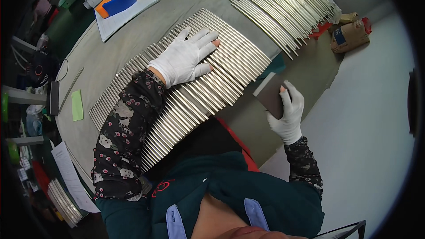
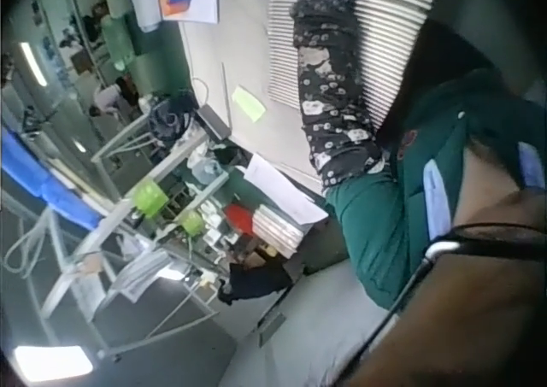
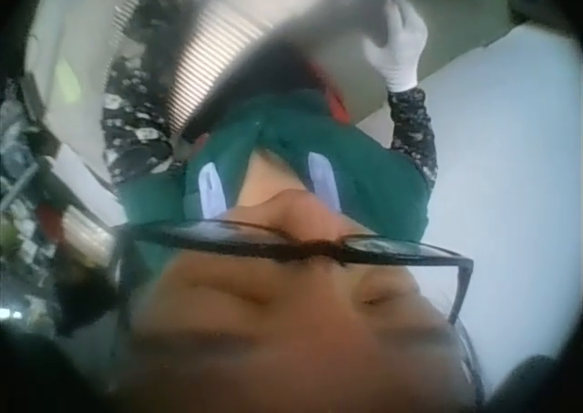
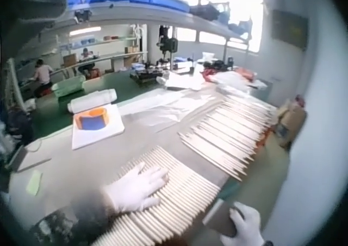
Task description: The worker is using a sanding block to polish or deburr the ends of several thin metal rods at a workbench.
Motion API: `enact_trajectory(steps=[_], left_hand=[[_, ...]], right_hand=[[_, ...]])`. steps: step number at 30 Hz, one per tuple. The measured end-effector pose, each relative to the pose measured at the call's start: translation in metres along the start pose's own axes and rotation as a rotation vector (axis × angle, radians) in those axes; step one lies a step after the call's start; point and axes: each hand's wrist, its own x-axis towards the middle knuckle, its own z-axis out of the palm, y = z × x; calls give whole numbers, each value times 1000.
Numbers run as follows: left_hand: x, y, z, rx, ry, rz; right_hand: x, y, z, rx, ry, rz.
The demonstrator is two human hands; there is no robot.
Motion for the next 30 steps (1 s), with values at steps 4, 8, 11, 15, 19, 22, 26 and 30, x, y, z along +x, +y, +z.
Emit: enact_trajectory(steps=[4,8,11,15,19,22,26,30], left_hand=[[12,7,-2,9,14,-25],[18,-2,0,-24,-59,-16],[19,3,-5,-12,-72,-19],[28,-1,-8,-10,-52,-27],[59,3,-9,-25,-12,-39],[79,9,-5,-23,-93,-55],[80,2,4,12,-101,-99],[75,0,5,14,-93,-82]], right_hand=[[-2,-25,-18,156,-161,35],[5,-46,-9,213,-197,101],[9,-43,-20,195,-222,105],[4,-29,-29,119,-232,141],[2,-11,-28,13,-144,204],[14,-1,-27,-39,-157,147],[27,4,-9,-17,-137,84],[25,12,-11,-13,-152,52]])
